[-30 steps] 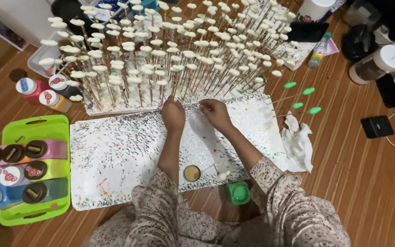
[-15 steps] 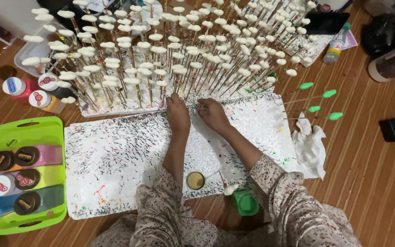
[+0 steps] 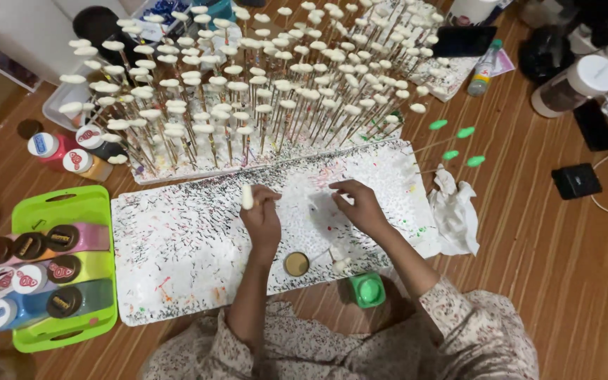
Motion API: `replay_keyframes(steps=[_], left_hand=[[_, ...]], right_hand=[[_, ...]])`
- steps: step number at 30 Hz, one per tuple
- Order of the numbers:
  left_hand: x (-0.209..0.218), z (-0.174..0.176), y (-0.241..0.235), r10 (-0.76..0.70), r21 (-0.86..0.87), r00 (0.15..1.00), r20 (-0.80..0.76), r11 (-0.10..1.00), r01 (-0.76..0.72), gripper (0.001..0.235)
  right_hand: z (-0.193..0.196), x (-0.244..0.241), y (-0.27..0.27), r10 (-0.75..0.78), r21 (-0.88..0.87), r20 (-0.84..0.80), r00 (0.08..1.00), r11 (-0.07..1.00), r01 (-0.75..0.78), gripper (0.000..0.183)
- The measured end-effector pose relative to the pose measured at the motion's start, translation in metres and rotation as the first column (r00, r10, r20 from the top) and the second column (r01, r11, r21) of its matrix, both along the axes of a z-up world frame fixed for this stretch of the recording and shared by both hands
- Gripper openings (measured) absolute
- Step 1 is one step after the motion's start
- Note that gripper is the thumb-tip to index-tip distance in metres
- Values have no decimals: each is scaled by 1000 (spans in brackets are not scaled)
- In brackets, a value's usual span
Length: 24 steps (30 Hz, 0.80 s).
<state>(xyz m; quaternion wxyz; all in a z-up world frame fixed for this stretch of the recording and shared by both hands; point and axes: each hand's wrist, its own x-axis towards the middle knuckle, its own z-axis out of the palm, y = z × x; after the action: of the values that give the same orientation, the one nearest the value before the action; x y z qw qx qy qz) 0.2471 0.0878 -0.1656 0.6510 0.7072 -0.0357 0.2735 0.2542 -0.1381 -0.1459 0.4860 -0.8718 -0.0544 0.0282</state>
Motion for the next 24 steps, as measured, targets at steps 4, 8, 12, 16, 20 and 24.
replay_keyframes(steps=[4,8,12,16,20,24], left_hand=[[-71,56,-2,-49,100,999,-13,994,50,31],[-149,81,-11,-237,46,946,-222,966,253,36],[-196,77,-22,-285,253,937,-204,909,332,19],[-228,98,-29,-369,417,884,-289,782,463,16],[-249,104,-46,-263,576,843,-470,632,519,28],[-255,101,-67,-154,706,822,-549,441,554,33]], right_hand=[[-2,-66,-44,-106,26,-7,994,994,106,25],[-31,-137,-72,-227,64,-47,973,971,230,23],[-50,-193,-79,-292,85,-113,950,949,302,24],[-42,-226,-69,-288,44,-75,955,956,292,25],[-53,-243,-70,-302,-8,-62,951,953,302,25],[-66,-251,-74,-329,-40,-9,944,944,328,25]])
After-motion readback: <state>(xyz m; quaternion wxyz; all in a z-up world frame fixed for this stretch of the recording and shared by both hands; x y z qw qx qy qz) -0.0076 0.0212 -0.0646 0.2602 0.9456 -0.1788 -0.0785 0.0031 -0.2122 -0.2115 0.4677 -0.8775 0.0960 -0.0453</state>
